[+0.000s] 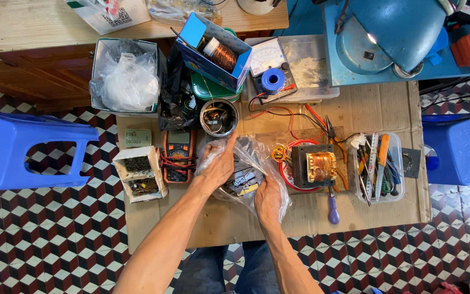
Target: The person repeatedly places small dark rectangular pieces onto a copper-wound coil assembly on a workbench. They pick up the pieces from a plastic bag and arrange them on the coil, then return them to the bag, repeating the cycle.
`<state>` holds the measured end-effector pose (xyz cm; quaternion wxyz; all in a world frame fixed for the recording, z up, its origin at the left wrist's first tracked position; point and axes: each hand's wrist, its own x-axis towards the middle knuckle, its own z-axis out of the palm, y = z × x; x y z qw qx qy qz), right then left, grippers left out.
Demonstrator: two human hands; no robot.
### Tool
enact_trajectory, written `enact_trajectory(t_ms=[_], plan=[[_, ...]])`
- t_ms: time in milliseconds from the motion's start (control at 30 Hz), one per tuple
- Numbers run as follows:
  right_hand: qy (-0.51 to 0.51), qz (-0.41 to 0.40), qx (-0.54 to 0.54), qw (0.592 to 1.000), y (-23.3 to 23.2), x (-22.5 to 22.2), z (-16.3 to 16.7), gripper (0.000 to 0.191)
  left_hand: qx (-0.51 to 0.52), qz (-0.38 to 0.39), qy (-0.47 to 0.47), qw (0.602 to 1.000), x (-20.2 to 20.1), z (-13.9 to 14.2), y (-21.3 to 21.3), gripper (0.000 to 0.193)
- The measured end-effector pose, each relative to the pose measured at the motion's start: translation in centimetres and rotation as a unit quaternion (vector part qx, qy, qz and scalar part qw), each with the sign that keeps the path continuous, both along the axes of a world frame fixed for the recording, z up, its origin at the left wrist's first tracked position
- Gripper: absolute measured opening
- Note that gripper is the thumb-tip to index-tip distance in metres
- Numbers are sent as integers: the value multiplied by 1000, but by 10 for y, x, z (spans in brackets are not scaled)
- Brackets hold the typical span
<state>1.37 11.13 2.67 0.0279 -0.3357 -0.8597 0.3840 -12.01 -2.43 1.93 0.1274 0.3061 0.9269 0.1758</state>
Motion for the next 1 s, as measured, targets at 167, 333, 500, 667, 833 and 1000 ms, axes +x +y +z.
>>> enact_trajectory(t_ms=[167,333,500,667,833,1000], plan=[[-60,77,75,992,-10,-7,11,30,142,-35,-97,984,12,31,-6,72],[70,147,135,977,-22,28,59,57,144,60,-95,983,41,71,-42,39],[99,203,184,957,0,37,59,69,175,5,55,983,42,64,-69,48],[84,231,77,966,7,41,24,76,119,34,-85,989,17,35,-62,75],[55,231,18,971,18,42,32,75,70,31,-140,987,10,37,-52,95],[134,196,130,963,3,28,60,46,70,80,-127,986,29,49,-52,101]])
